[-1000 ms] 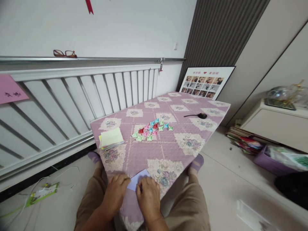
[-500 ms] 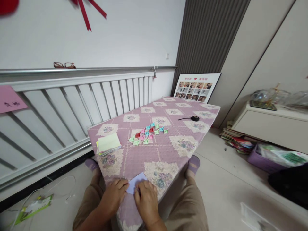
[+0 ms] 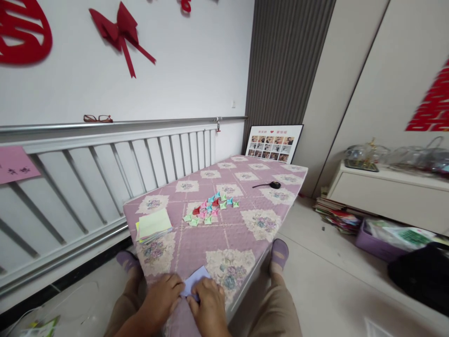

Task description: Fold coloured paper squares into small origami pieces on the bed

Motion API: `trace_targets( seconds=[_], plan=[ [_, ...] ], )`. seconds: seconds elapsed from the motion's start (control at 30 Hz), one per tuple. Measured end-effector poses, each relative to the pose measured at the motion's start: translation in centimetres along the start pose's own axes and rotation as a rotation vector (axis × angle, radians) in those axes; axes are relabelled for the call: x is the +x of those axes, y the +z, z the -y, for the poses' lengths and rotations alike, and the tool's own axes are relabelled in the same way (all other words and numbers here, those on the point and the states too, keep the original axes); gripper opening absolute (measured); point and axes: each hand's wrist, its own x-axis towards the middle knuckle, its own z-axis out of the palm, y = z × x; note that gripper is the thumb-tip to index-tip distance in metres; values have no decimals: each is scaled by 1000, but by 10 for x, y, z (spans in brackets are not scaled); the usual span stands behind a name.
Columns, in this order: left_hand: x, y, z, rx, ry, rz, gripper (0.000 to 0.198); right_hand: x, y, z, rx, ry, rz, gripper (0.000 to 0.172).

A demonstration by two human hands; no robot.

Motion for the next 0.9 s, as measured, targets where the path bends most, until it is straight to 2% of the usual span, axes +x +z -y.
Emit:
trace_targets(
  seconds=[0.2, 0.37, 0.43, 0.53, 0.67, 0.77, 0.83, 0.9],
  plan=[
    [4, 13, 1, 61, -6, -66, 20, -2, 0, -3, -9, -28, -2, 15],
    [-5, 7, -6, -35, 4, -162, 17, -6, 8, -15, -71, -174, -20, 15],
    [-10, -1, -6, -115, 8, -173, 16, -4, 8, -13, -108, -256, -25, 12],
    [-17, -24, -4, -342, 17, -266, 20, 3, -1, 2, -93, -302, -20, 12],
    [-24, -66, 0, -697, 77, -360, 14, 18, -23, 35, 102, -207, 49, 15],
    [-25, -92, 7, -873, 27, -431, 15, 25, -31, 52, 263, -125, 124, 14],
    [-25, -99, 16, -916, -41, -488, 17, 25, -29, 55, 334, -77, 163, 14],
    [-24, -96, 26, -913, -164, -583, 18, 23, -22, 51, 411, 4, 196, 15]
  ],
)
